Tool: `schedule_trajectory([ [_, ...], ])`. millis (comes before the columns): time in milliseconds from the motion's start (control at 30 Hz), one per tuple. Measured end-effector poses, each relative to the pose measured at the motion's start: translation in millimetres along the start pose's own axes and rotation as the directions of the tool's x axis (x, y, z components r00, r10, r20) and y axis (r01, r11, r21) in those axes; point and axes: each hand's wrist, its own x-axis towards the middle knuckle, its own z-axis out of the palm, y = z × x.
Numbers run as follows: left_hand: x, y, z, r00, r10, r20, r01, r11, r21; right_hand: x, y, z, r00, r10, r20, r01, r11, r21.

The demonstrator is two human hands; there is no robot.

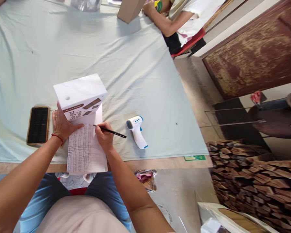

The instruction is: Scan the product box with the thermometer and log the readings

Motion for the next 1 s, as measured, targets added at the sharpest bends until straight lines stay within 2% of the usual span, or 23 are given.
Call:
schedule_trajectory([
  [200,-1.2,-1.3,0.5,1.0,0.008,-0.013,-0.007,0.998,0.056,0.4,-0.9,-3.0,0.998,-0.017,-0.059,0.016,1.0,-0.01],
  [400,-1.4,-5.0,3.7,1.0,0.002,-0.028,0.0,0.999,0.042,-0.6,-1.7,-2.9,1.0,-0.004,-0.011,0.004,1.0,-0.024],
  [667,-1.1,-3.2,2.2,1.0,0.008,-0.019,-0.007,0.999,0.053,-1.7,-1.1,-3.1,0.998,-0.057,0.005,0.057,0.997,-0.058],
  [1000,-1.3,1.7,-0.2,1.0,-0.011,-0.015,0.012,0.999,0.033,-1.4,1.0,-2.3,0.999,-0.029,0.017,0.03,0.998,-0.059],
])
